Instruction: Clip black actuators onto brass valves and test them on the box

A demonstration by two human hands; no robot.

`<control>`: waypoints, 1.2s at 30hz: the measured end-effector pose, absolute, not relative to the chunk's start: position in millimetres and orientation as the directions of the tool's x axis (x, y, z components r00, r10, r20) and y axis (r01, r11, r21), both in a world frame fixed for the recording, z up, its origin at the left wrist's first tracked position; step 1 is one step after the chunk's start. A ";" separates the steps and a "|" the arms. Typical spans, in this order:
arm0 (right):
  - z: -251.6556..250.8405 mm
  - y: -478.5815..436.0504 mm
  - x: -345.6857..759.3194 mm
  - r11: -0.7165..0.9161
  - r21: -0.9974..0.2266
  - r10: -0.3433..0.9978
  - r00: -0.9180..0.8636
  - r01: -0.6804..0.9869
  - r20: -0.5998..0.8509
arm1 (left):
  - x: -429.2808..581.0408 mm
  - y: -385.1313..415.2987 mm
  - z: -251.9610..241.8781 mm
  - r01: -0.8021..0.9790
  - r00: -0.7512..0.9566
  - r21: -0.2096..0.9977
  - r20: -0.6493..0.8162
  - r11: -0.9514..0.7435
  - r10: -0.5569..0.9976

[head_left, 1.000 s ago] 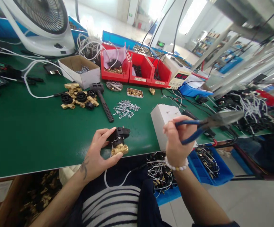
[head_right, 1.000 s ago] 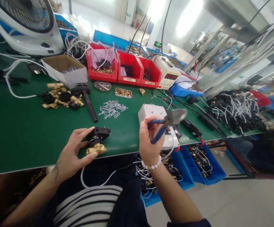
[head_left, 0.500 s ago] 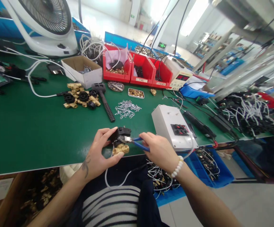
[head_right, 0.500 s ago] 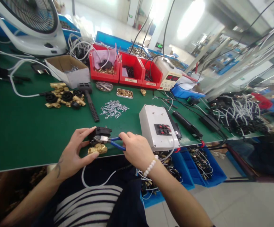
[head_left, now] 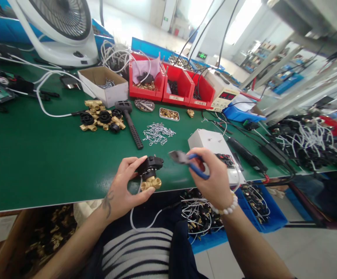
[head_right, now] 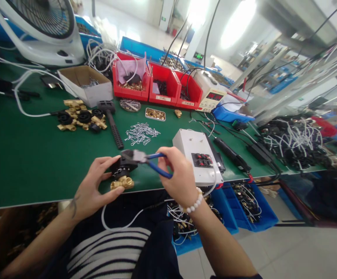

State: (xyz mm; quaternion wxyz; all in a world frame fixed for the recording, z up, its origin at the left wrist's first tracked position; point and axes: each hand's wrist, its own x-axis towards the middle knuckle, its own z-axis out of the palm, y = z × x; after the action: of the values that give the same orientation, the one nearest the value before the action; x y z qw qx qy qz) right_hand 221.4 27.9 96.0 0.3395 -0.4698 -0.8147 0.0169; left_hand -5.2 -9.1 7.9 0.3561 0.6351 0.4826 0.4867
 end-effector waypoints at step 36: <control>103.6 22.5 223.5 0.564 -0.345 0.743 -0.280 0.750 0.608 | -4.5 -10.0 6.7 0.344 0.075 0.873 0.343 -0.347 0.936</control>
State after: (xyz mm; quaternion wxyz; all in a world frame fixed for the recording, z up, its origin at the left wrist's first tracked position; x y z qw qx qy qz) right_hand 223.5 22.5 103.6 0.3771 -0.4667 -0.8000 -0.0046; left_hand -4.5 -10.0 6.7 0.3081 0.6651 0.4810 0.4810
